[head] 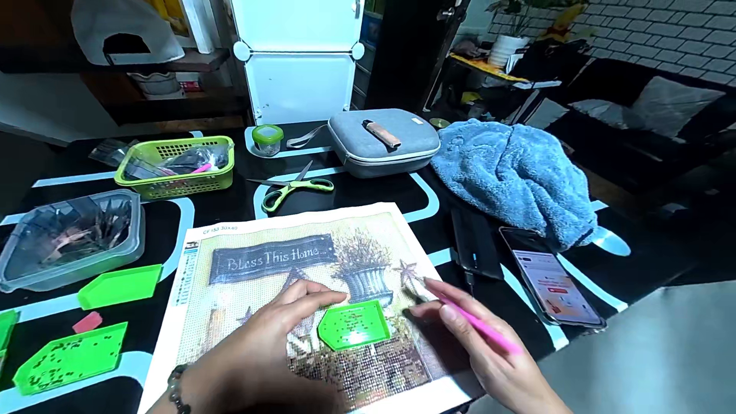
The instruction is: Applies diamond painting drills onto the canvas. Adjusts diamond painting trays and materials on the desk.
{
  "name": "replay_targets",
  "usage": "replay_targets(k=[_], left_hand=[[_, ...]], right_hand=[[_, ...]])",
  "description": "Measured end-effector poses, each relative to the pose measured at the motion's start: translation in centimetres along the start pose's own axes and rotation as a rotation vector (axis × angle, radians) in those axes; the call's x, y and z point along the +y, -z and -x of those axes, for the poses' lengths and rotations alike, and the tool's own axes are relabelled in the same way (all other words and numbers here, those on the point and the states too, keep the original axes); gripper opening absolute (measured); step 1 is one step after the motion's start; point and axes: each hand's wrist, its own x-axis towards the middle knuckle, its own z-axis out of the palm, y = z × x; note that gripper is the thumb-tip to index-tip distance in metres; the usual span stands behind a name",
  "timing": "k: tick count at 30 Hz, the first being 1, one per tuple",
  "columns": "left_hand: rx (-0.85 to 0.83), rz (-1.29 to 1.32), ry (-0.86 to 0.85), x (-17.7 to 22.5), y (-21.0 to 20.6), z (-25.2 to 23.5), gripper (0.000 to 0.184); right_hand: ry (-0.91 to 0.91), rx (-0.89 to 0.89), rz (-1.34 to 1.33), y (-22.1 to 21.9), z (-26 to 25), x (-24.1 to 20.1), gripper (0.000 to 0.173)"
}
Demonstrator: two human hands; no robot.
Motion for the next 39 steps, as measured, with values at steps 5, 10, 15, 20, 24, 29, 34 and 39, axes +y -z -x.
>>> replay_targets(k=[5, 10, 15, 20, 24, 29, 34, 39], left_hand=[[0.238, -0.06, -0.103, -0.1, -1.0, -0.2, 0.058], [0.264, -0.366, -0.016, 0.4, -3.1, -0.3, 0.059], [0.256, -0.455, -0.028, 0.1, -3.6, -0.3, 0.048], [0.258, -0.469, -0.011, 0.3, -3.7, -0.3, 0.046], [0.274, -0.487, -0.009, 0.3, -3.9, -0.3, 0.046], [0.278, -0.499, -0.017, 0.2, -3.9, -0.3, 0.045], [0.279, -0.495, -0.025, 0.2, -3.9, -0.3, 0.045], [0.277, -0.495, -0.021, 0.0, -4.0, -0.3, 0.044]], right_hand=[[0.002, 0.132, -0.139, -1.0, -2.0, -1.0, 0.04], [0.028, 0.042, -0.242, -3.8, -3.5, -1.6, 0.029], [0.122, -0.048, -0.093, -5.3, -3.9, -1.0, 0.033], [0.159, -0.087, -0.035, -5.9, -3.8, -0.3, 0.034], [0.164, -0.09, -0.041, -5.9, -3.8, -0.3, 0.034], [0.173, -0.108, -0.043, -5.9, -3.8, -0.2, 0.034], [0.103, -0.074, -0.138, -5.8, -3.8, -0.4, 0.033], [-0.054, -0.024, -0.283, -4.9, -2.8, -1.6, 0.03]])
